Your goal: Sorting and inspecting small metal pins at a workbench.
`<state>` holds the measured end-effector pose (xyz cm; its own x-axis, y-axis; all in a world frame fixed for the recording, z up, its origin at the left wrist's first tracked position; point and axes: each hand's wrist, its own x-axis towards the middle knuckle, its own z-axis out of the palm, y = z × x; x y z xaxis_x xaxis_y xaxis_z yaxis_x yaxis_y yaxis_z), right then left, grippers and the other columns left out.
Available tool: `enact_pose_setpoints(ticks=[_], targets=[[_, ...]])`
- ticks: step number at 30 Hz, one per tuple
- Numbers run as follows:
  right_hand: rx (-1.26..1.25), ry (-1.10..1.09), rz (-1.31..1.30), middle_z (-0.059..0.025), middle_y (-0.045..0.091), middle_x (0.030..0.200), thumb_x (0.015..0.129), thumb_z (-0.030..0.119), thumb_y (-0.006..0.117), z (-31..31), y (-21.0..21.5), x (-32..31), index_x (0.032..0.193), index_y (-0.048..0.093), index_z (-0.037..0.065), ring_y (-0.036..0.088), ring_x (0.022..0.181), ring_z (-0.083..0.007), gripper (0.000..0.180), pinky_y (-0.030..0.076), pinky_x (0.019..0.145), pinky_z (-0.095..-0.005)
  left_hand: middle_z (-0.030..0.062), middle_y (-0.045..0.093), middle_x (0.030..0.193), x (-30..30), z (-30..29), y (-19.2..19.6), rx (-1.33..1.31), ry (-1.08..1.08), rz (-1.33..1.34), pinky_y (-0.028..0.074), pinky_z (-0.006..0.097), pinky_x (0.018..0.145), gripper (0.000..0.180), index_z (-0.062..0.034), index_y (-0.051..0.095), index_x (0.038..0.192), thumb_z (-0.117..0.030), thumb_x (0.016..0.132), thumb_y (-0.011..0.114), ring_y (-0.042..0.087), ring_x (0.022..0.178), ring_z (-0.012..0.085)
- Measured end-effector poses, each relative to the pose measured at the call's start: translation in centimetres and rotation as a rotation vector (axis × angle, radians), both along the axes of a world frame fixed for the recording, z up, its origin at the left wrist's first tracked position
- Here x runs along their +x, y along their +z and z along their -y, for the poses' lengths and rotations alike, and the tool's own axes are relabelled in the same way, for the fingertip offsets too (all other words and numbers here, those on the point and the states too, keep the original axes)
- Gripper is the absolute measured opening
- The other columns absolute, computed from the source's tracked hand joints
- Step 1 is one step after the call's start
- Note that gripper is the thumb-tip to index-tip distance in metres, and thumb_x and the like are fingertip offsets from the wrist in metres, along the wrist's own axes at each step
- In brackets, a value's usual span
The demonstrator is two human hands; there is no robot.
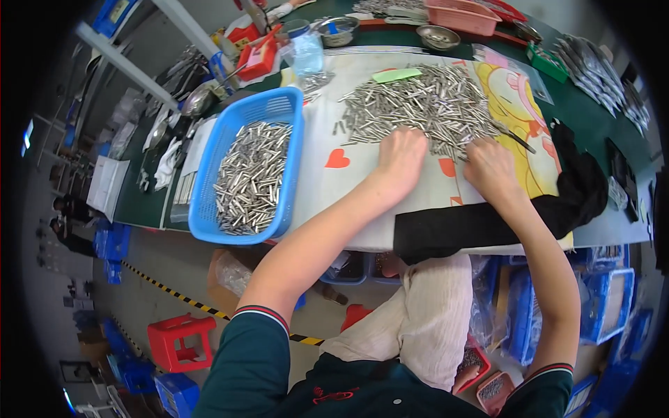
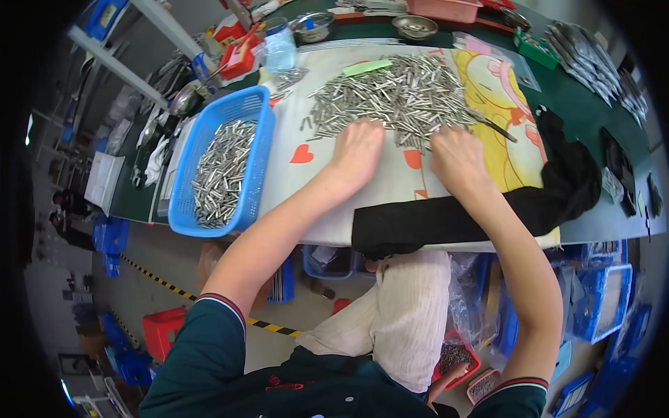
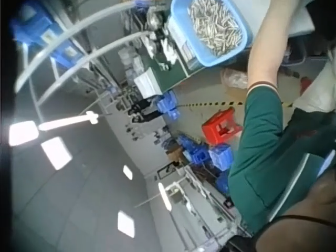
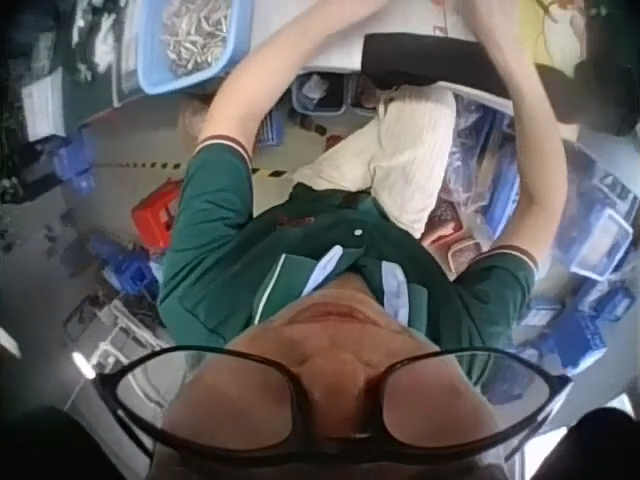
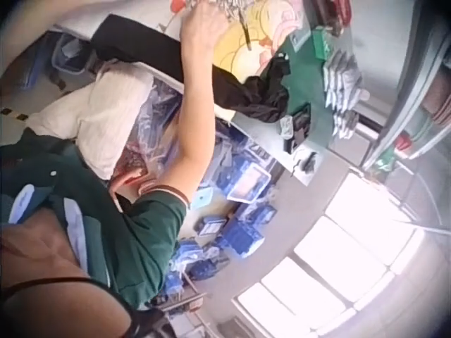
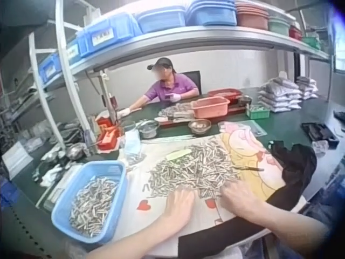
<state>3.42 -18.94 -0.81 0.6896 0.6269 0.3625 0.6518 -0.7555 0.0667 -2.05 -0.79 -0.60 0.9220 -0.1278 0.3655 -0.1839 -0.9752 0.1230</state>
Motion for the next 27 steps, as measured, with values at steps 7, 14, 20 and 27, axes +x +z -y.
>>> enact_pose_setpoints(ticks=[7, 14, 20, 27], targets=[[0.000, 0.174, -0.024, -0.0114, 0.061, 0.075, 0.064, 0.004, 0.059, -1.2, 1.0, -1.5, 0.067, 0.060, 0.003, 0.061, 0.077, -0.0276, 0.004, 0.051, 0.063, -0.0388, 0.0189, 0.059, 0.081, -0.9, -0.9, -0.8, 0.127, 0.013, 0.048, 0.051, 0.037, 0.059, 0.012, 0.0030, 0.060, 0.080, -0.003, 0.071, 0.056, 0.061, 0.076, 0.0316], [-0.302, 0.173, 0.045, -0.0102, 0.062, 0.075, 0.067, 0.006, 0.060, -2.8, 1.3, -2.2, 0.068, 0.064, 0.005, 0.062, 0.079, -0.0249, 0.004, 0.051, 0.064, -0.0354, 0.0141, 0.060, 0.074, -0.4, 0.4, -0.8, 0.283, 0.111, 0.038, 0.051, 0.030, 0.055, 0.007, -0.0013, 0.067, 0.067, -0.005, 0.065, 0.061, 0.062, 0.073, 0.0227], [-0.273, 0.187, -0.012, -0.0122, 0.062, 0.073, 0.066, 0.007, 0.063, -2.7, 1.7, -1.0, 0.067, 0.065, 0.004, 0.064, 0.075, -0.0255, 0.003, 0.051, 0.062, -0.0356, 0.0144, 0.060, 0.069, 0.8, -0.3, -0.4, 0.205, 0.005, 0.021, 0.052, 0.036, 0.054, 0.004, -0.0012, 0.065, 0.064, -0.003, 0.062, 0.062, 0.064, 0.070, 0.0252], [0.731, 0.358, -0.132, -0.0088, 0.061, 0.073, 0.070, 0.009, 0.065, -5.2, 4.0, 3.7, 0.076, 0.067, 0.003, 0.060, 0.069, -0.0256, 0.009, 0.046, 0.059, -0.0350, 0.0094, 0.061, 0.084, 3.4, -2.7, 0.7, -0.754, -0.165, 0.401, 0.050, 0.027, 0.063, 0.009, 0.0020, 0.061, 0.087, -0.001, 0.079, 0.062, 0.062, 0.067, 0.0193]])
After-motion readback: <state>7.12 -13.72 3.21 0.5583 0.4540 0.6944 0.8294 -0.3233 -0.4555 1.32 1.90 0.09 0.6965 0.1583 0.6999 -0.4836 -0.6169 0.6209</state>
